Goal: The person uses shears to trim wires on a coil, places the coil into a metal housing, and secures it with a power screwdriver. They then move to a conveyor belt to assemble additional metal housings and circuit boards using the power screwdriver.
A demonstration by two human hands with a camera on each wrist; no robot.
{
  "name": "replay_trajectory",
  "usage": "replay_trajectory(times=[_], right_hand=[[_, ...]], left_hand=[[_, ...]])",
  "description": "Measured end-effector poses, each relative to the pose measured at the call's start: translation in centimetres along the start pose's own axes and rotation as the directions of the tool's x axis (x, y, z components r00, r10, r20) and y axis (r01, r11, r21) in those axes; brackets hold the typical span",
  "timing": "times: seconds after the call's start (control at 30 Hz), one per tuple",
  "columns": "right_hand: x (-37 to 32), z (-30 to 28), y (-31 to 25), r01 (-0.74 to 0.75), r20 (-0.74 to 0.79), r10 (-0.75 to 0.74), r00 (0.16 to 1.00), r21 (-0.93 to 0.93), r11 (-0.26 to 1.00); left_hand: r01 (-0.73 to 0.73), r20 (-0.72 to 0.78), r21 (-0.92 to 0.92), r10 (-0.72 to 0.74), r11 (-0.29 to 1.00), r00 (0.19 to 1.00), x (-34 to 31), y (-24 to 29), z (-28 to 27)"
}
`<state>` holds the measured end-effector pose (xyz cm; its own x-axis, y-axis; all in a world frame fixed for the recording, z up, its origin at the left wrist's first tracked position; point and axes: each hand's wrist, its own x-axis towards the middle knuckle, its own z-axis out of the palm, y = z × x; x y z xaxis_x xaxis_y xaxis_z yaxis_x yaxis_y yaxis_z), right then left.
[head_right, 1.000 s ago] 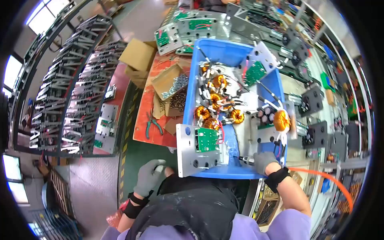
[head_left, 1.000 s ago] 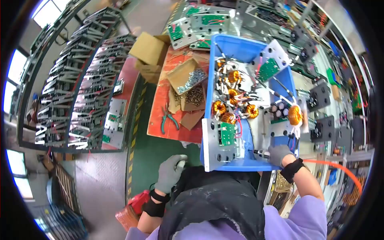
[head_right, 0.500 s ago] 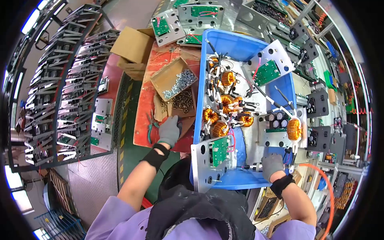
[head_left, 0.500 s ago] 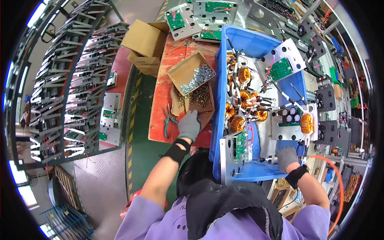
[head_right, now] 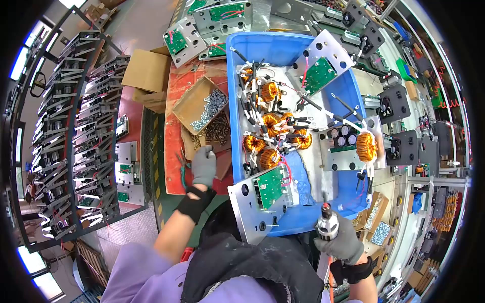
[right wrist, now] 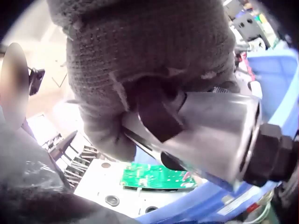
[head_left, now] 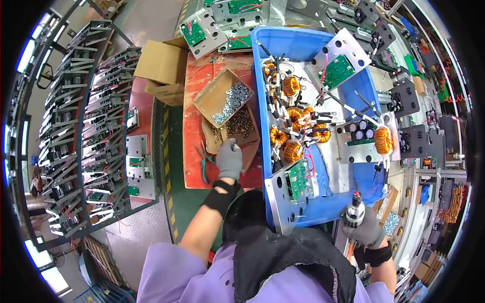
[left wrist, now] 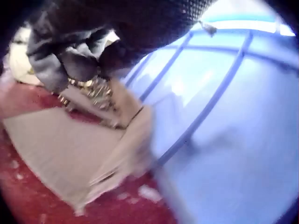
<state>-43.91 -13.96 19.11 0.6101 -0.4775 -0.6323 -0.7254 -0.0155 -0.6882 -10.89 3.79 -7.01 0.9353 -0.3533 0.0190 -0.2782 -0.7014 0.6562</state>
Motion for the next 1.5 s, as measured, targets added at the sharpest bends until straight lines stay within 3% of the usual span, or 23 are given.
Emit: replay_trajectory(times=[0.03,0.07,0.1,0.13,0.17,0.2,0.23,0.27,0.3,0.37,0.43,0.5,0.63,0.83,1.07,1.13,1.17,1.23,1.37,1.5], right_hand=[[0.2,0.4,-0.1,0.006,0.008,-0.006,1.0,0.002,1.0],[0.3,0.9,-0.2,0.063,0.043,-0.072,0.996,0.182,0.981],[0.5,1.3,-0.3,0.112,0.066,-0.145,0.987,0.358,0.927],[0.8,1.4,-0.5,0.113,0.087,-0.15,0.985,0.336,0.935],[1.1,1.7,-1.2,0.121,0.091,-0.16,0.983,0.338,0.933],[1.6,2.0,-2.1,0.241,0.001,-0.243,0.97,0.11,0.964],[2.1,2.0,-2.9,0.33,-0.07,-0.341,0.938,-0.132,0.935],[2.4,1.7,-3.5,0.381,-0.071,-0.432,0.899,-0.359,0.852],[2.7,1.8,-4.3,0.388,-0.067,-0.438,0.896,-0.359,0.849],[3.0,2.2,-5.5,0.445,-0.035,-0.621,0.783,-0.667,0.598],[3.1,2.7,-5.6,0.449,-0.021,-0.602,0.798,-0.644,0.619],[3.4,3.8,-7.3,0.437,-0.004,-0.669,0.743,-0.754,0.49],[3.7,4.4,-7.4,0.389,-0.034,-0.637,0.77,-0.767,0.511],[3.3,4.4,-7.7,0.407,0.023,-0.566,0.824,-0.719,0.563],[3.7,4.5,-6.9,0.425,-0.004,-0.603,0.797,-0.706,0.566],[3.7,4.0,-7.0,0.458,0.072,-0.539,0.839,-0.628,0.629],[3.5,3.8,-7.4,0.456,0.075,-0.534,0.842,-0.626,0.632],[3.4,3.4,-8.3,0.4,0.186,-0.356,0.916,-0.504,0.765],[3.7,3.7,-8.2,0.398,0.196,-0.346,0.917,-0.416,0.818],[4.0,4.4,-8.2,0.348,0.082,-0.358,0.93,-0.51,0.787]], left_hand=[[0.002,-0.007,0.007,-0.002,1.0,1.0,-0.2,0.7,-1.9],[0.23,0.146,-0.281,-0.195,0.932,0.97,-0.5,3.2,-5.3],[0.455,0.338,-0.503,-0.317,0.735,0.886,-0.8,5.3,-8.2],[0.449,0.327,-0.503,-0.319,0.738,0.89,-1.1,6.5,-10.1],[0.429,0.352,-0.657,-0.252,0.62,0.902,-1.4,7.4,-11.6],[0.402,0.362,-0.784,-0.178,0.473,0.915,-1.8,8.5,-13.0],[0.394,0.353,-0.787,-0.177,0.475,0.919,-2.3,10.2,-14.8],[0.352,0.372,-0.757,-0.079,0.551,0.925,-2.9,12.0,-16.5],[0.301,0.394,-0.725,0.015,0.619,0.919,-3.5,13.2,-17.6],[0.249,0.394,-0.715,0.082,0.654,0.915,-4.5,14.3,-18.6],[0.196,0.401,-0.699,0.15,0.688,0.904,-5.4,14.9,-18.9],[0.534,0.596,-0.793,0.188,0.294,0.781,-6.7,15.3,-18.6],[0.52,0.559,-0.823,0.161,0.226,0.814,-7.7,15.7,-18.0],[0.569,0.584,-0.805,0.058,0.167,0.809,-8.5,16.1,-17.4],[0.553,0.576,-0.806,0.065,0.21,0.815,-9.1,16.6,-17.1],[0.397,0.452,-0.851,0.095,0.344,0.887,-9.4,16.6,-16.6],[0.402,0.456,-0.848,0.091,0.344,0.885,-9.5,16.7,-16.5],[0.338,0.419,-0.884,0.226,0.322,0.879,-9.5,17.2,-16.5],[0.457,0.483,-0.875,0.218,0.159,0.848,-8.5,17.3,-16.2],[0.504,0.557,-0.81,0.123,0.299,0.822,-7.3,17.6,-16.0]])
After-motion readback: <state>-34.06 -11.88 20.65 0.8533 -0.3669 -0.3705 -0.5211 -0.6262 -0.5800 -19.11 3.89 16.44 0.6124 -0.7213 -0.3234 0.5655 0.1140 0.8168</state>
